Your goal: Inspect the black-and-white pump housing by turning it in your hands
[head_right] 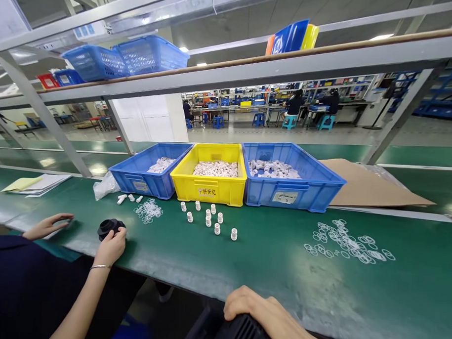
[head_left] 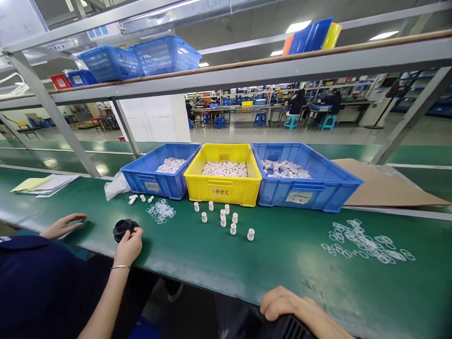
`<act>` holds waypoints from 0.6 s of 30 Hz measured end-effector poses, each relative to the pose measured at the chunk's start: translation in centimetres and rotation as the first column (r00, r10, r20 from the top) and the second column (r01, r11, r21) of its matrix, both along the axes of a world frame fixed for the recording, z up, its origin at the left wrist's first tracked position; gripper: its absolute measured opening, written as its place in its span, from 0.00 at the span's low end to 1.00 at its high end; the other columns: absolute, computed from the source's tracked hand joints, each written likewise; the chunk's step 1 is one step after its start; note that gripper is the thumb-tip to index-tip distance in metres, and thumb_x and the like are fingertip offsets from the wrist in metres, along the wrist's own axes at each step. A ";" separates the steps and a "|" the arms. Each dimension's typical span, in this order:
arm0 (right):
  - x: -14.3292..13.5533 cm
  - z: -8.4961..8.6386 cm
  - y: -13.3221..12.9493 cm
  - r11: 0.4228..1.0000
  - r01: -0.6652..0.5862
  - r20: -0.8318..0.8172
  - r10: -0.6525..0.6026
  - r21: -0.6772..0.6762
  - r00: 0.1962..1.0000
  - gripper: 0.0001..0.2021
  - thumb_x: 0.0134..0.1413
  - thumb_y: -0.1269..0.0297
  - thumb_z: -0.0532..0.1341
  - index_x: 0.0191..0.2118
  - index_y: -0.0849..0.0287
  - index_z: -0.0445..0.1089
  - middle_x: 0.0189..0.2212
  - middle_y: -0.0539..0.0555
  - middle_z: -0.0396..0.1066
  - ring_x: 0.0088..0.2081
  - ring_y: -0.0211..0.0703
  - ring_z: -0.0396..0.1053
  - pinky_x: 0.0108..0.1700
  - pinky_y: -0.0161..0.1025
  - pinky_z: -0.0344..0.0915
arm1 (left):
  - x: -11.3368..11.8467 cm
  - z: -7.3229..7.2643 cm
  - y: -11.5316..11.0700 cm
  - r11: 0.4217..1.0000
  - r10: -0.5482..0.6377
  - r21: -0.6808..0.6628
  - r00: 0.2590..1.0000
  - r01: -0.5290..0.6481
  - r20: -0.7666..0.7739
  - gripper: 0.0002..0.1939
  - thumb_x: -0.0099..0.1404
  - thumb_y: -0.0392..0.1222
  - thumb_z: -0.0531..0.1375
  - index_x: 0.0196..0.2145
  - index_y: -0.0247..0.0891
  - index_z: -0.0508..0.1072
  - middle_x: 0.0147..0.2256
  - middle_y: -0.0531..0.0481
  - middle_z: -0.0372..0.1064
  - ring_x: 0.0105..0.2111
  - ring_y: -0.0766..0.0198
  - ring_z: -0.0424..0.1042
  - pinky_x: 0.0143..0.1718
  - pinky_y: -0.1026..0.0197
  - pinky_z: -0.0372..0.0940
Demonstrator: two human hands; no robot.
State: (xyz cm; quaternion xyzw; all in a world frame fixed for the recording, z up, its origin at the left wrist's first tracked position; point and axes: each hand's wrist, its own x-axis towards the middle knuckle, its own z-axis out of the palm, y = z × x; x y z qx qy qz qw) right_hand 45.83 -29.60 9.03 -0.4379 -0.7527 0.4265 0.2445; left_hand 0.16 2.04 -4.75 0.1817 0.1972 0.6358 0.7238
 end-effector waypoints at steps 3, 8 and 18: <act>-0.2 0.1 0.0 0.999 -0.002 0.017 0.003 -0.048 1.000 0.32 0.60 0.30 0.53 0.57 0.51 0.63 0.56 0.60 0.64 0.55 0.56 0.65 0.63 0.52 0.60 | -0.1 -0.5 0.3 0.995 0.084 0.069 0.978 -0.072 -0.192 0.23 0.58 0.59 0.71 0.41 0.46 0.67 0.25 0.62 0.56 0.26 0.73 0.68 0.28 0.69 0.65; -0.6 0.0 0.5 0.987 0.088 0.072 -0.079 -0.136 0.994 0.29 0.61 0.32 0.52 0.59 0.44 0.63 0.61 0.56 0.59 0.60 0.59 0.59 0.66 0.57 0.58 | 0.2 1.0 0.4 0.955 0.252 0.035 0.745 -0.293 -0.618 0.18 0.69 0.58 0.54 0.28 0.45 0.65 0.23 0.55 0.61 0.38 0.64 0.77 0.31 0.62 0.69; -1.6 -1.4 1.4 0.967 0.244 0.078 -0.238 -0.072 0.968 0.27 0.64 0.33 0.49 0.57 0.45 0.63 0.56 0.54 0.65 0.55 0.52 0.66 0.59 0.47 0.65 | -5.6 6.2 4.4 0.839 0.544 0.297 0.686 -0.456 -0.484 0.33 0.58 0.74 0.61 0.24 0.46 0.49 0.21 0.58 0.39 0.36 0.61 0.71 0.30 0.60 0.68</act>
